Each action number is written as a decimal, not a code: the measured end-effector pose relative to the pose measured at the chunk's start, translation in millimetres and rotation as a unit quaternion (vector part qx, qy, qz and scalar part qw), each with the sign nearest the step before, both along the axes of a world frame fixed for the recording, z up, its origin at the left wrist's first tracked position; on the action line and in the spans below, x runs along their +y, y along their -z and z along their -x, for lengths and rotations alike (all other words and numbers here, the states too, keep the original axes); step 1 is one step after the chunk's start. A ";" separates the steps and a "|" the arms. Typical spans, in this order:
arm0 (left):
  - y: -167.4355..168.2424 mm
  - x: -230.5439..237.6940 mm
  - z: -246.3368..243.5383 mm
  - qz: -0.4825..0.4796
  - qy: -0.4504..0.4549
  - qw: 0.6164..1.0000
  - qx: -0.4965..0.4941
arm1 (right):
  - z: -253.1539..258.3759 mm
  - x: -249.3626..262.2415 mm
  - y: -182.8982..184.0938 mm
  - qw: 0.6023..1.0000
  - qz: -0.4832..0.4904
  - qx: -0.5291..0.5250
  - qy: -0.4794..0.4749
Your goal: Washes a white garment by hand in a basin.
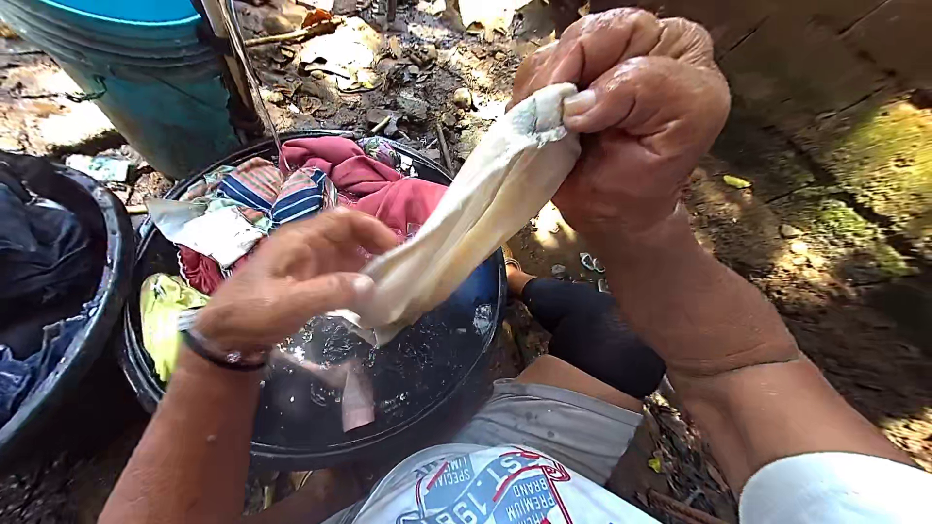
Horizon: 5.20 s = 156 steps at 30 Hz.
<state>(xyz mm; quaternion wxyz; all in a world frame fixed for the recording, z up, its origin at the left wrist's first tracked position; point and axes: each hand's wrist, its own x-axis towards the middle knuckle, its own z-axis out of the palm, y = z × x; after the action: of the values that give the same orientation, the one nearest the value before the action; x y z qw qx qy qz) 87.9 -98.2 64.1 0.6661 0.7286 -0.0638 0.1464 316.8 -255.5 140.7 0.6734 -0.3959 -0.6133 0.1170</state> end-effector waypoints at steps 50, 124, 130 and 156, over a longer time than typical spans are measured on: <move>5.4 -31.2 -40.8 -0.017 -0.164 0.972 -0.166 | 14.9 -15.9 -25.5 0.991 0.042 -0.125 -0.025; -27.2 70.6 48.5 -0.240 -0.358 0.893 0.134 | -35.3 29.1 102.8 0.947 0.268 0.080 -0.154; -92.6 73.0 2.7 -0.201 -0.370 0.906 -0.042 | 17.5 7.7 46.1 0.858 0.412 -0.292 -0.093; 4.9 -44.9 -6.3 -0.163 -0.221 0.864 0.422 | 76.2 29.0 19.8 0.894 0.085 0.269 -0.348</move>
<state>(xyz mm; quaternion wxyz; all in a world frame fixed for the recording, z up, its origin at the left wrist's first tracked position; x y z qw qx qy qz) 94.2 -143.0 59.2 0.4512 0.8140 0.3631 -0.0445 240.5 -226.5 120.9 0.6926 -0.1666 -0.4953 0.4972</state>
